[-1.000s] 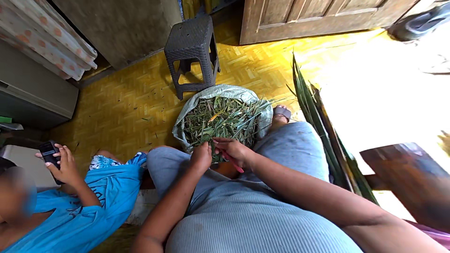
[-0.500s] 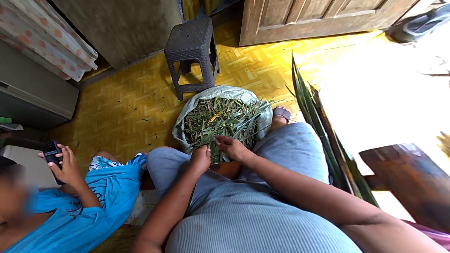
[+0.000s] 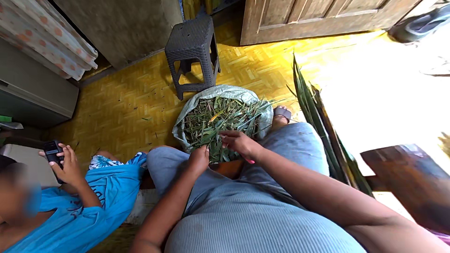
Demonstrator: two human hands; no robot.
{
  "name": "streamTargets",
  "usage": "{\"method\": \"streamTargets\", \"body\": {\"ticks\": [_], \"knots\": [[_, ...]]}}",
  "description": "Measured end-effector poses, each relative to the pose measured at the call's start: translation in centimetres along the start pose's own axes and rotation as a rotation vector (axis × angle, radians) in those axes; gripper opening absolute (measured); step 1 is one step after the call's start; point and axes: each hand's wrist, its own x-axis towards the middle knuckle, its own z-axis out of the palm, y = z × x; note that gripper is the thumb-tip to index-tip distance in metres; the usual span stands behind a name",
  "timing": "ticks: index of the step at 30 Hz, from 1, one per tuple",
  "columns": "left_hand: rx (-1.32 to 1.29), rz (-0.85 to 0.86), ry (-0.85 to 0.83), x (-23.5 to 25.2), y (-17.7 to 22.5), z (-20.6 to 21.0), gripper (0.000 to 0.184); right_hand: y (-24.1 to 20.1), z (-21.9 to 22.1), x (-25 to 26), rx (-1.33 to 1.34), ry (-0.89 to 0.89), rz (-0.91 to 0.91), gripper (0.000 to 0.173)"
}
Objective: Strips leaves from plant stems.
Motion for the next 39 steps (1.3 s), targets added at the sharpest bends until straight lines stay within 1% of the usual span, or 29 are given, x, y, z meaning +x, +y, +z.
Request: {"method": "streamTargets", "body": {"ticks": [2,5,11,14,17,20,24,28,33,39], "knots": [[0.039,0.011,0.021,0.1,0.1,0.0,0.044,-0.4,0.8,-0.9,-0.031,-0.092,0.025,0.036],[0.126,0.019,0.054,-0.1,0.5,0.2,0.045,-0.6,0.8,-0.8,-0.144,-0.13,0.026,0.039],[0.288,-0.017,0.059,-0.5,1.2,0.7,0.045,-1.1,0.7,-0.2,-0.334,-0.131,0.066,0.042],[0.354,-0.051,0.055,-0.7,1.6,1.0,0.046,-0.6,0.9,0.3,-0.475,-0.096,0.023,0.042],[0.369,-0.063,0.06,-0.7,1.8,1.2,0.046,-0.4,1.2,0.5,-0.525,-0.052,0.02,0.043],[0.353,-0.065,0.053,-0.7,1.8,1.3,0.047,0.0,1.1,0.7,-0.441,-0.005,0.017,0.044],[0.353,-0.07,0.043,-1.0,1.5,1.3,0.046,0.6,1.0,1.1,-0.14,0.084,0.032,0.041],[0.357,-0.062,0.044,-1.4,1.3,1.5,0.047,0.8,1.5,1.1,0.056,0.126,0.056,0.04],[0.329,-0.054,0.042,-2.0,1.1,1.4,0.046,0.9,1.6,1.3,0.197,0.18,0.046,0.037],[0.294,-0.029,0.047,-2.9,0.3,1.1,0.045,1.2,0.9,1.7,0.243,0.191,0.035,0.037]]}}
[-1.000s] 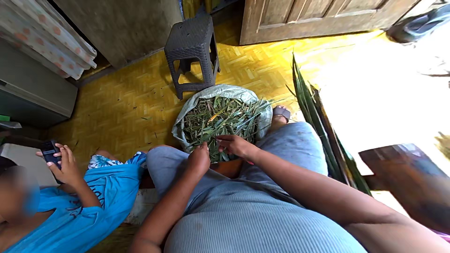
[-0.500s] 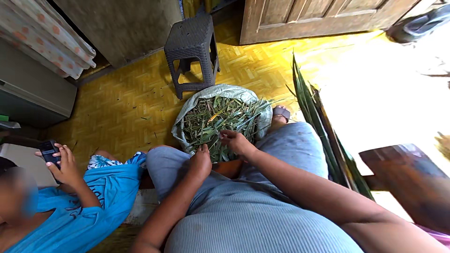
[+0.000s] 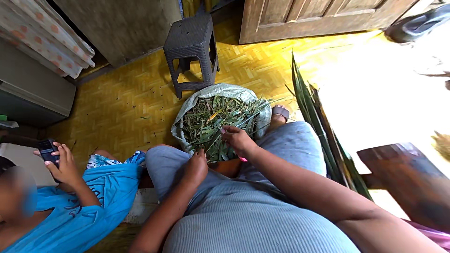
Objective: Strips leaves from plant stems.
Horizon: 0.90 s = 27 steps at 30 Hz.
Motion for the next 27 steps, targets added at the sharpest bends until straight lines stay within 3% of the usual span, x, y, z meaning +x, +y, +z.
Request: {"method": "streamTargets", "body": {"ticks": [12,22,27], "knots": [[-0.076,0.019,0.034,-1.9,-1.5,-0.7,0.044,-0.9,-0.8,1.3,0.014,0.046,-0.045,0.037],[-0.193,-0.01,0.069,-2.1,-5.2,-0.5,0.038,-4.3,-7.2,4.2,0.075,0.294,-0.096,0.039],[-0.235,-0.042,0.022,0.6,-3.3,-1.3,0.041,-3.1,-3.2,0.8,-0.321,-0.002,-0.187,0.039]]}}
